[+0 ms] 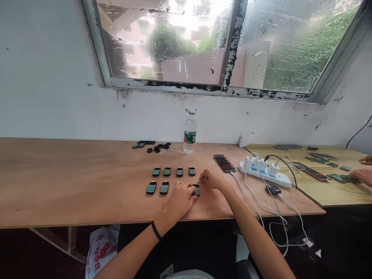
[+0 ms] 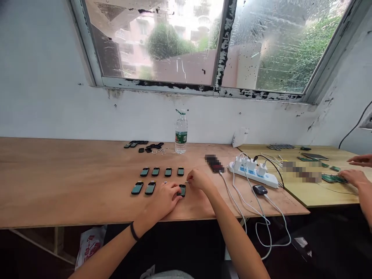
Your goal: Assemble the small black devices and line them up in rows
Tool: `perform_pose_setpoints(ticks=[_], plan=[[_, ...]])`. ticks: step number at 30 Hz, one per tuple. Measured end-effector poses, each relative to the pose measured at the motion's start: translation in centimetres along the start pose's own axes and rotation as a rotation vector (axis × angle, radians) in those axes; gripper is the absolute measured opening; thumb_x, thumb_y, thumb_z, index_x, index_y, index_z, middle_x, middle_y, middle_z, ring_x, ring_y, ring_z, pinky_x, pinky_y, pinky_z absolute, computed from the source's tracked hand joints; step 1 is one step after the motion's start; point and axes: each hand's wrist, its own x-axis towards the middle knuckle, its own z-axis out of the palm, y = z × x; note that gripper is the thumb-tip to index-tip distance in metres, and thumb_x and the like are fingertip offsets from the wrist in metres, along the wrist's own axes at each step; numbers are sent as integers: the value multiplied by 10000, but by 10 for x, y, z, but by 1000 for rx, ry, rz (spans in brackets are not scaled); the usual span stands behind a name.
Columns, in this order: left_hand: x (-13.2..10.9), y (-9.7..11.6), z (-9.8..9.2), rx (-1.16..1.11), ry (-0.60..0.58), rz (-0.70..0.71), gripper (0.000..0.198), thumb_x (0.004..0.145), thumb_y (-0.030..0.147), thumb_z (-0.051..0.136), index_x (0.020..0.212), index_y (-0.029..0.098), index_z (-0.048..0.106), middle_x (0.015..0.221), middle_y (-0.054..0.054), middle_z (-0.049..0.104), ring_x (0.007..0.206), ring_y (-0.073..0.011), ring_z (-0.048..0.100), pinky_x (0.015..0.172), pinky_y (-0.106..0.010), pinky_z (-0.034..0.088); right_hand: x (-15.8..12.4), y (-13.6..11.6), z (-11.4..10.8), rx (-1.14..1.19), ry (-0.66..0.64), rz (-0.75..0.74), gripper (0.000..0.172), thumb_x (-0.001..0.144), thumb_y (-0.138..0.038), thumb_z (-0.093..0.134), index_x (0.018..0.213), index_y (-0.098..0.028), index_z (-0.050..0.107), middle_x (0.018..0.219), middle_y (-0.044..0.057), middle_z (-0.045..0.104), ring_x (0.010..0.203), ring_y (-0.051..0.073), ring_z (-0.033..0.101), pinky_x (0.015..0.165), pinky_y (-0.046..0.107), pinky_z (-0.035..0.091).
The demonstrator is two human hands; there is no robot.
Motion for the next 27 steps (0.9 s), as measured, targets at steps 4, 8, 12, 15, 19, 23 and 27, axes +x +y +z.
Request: perform_pose_setpoints(ticks=[4,8,12,15,19,23,27], plan=[[-1,0,0,-33,-4,6,120,944,211,647,1010,236,744,1127,-34,704,1040,-240,639,951,-418,495,7,-6,6,51,0,-57,220,836,-82,642,893,-185,828,925,61,791,783,180,679,672,239,455],[1,-2,4,-29,1,25,136,942,192,630,981,235,753,1094,-41,711,1007,-244,653,896,-415,524,8,-7,9,85,37,-87,243,828,-69,624,884,-190,828,913,63,790,769,192,676,683,257,470],[4,-2,12,-5,62,43,146,948,191,607,963,234,746,1077,-48,717,989,-251,656,877,-425,530,7,-9,9,106,31,-112,249,824,-65,610,864,-189,822,895,68,788,757,200,675,702,273,488],[4,-1,14,-2,65,32,137,944,191,614,985,233,739,1106,-55,713,1009,-260,654,882,-433,533,2,-12,7,121,50,-117,292,838,-42,563,905,-177,813,941,80,785,775,195,671,729,273,495],[3,2,11,-16,36,11,142,931,192,632,1023,244,728,1145,-58,700,1050,-275,649,897,-445,529,-8,-13,1,150,107,-99,289,862,-38,536,939,-153,790,994,101,765,805,191,660,724,273,488],[2,4,4,-45,46,20,157,923,184,643,1048,245,716,1137,-58,696,1047,-265,648,890,-418,522,-22,-24,-17,303,233,-141,207,926,-137,554,916,-155,760,970,92,729,793,179,647,730,287,502],[6,-6,-18,-116,95,12,162,918,248,679,1075,237,719,1111,-55,687,976,-233,662,868,-380,530,-62,-71,-52,498,446,-352,199,981,-252,564,951,-203,754,927,76,701,803,189,640,691,309,517]])
